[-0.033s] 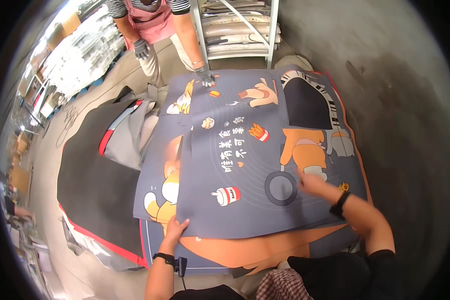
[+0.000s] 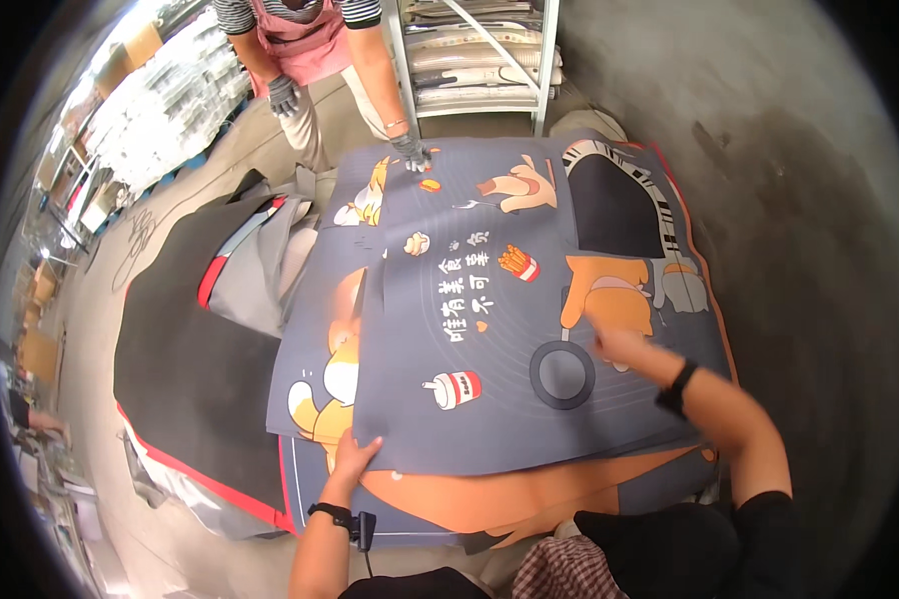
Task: The person organizes printed and plain mats on the floor and a workstation by picking them up, stacking them, and smoothing them out by hand.
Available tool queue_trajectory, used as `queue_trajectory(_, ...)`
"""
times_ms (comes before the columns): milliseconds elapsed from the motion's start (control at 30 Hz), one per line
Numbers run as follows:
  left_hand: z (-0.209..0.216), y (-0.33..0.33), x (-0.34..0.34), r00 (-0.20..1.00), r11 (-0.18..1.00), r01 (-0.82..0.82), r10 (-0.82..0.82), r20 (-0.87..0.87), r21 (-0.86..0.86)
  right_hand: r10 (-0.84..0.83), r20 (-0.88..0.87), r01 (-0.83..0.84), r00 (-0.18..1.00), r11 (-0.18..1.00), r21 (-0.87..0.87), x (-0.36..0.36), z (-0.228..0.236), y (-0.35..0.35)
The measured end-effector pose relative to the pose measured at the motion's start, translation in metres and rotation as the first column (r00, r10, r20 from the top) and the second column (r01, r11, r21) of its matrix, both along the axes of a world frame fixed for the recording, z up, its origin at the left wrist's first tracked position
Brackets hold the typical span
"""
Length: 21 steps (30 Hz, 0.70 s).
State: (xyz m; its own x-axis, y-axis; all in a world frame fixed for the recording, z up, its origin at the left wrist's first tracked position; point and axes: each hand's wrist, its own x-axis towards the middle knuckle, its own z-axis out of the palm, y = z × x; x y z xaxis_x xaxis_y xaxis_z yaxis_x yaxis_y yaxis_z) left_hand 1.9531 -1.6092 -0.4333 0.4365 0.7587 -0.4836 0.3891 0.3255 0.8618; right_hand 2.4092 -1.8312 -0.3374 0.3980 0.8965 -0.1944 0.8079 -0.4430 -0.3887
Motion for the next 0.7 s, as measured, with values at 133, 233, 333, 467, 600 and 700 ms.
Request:
queue_trajectory(133,-0.004,-0.008,0.005,0.867,0.88,0.26,-0.032,-0.497,0.398,0.105,0.321,-0.139,0.941,0.987,0.083,0.037,0.072,0.12)
queue_trajectory(233,-0.007,-0.009,0.003,0.866,0.869,0.255,-0.01,-0.5,0.423,-0.045,-0.125,0.047,0.991,0.999,0.009,0.038,0.118,0.191)
queue_trajectory(333,-0.009,-0.01,-0.001,0.864,0.847,0.268,0.001,-0.504,0.46,-0.11,-0.115,0.109,0.987,0.994,-0.017,0.022,0.137,0.223)
queue_trajectory(467,-0.011,-0.009,-0.006,0.86,0.762,0.382,-0.086,-0.504,0.522,-0.157,-0.097,0.163,0.983,0.985,0.058,0.004,0.126,0.224)
queue_trajectory(600,-0.009,-0.005,-0.01,0.93,0.771,0.312,-0.13,-0.343,0.555,-0.122,-0.152,0.154,0.981,0.963,0.221,-0.002,0.097,0.207)
queue_trajectory(700,-0.005,-0.006,-0.009,0.945,0.91,0.117,0.021,-0.327,0.397,-0.099,-0.145,0.118,0.984,0.984,0.131,0.001,0.078,0.191)
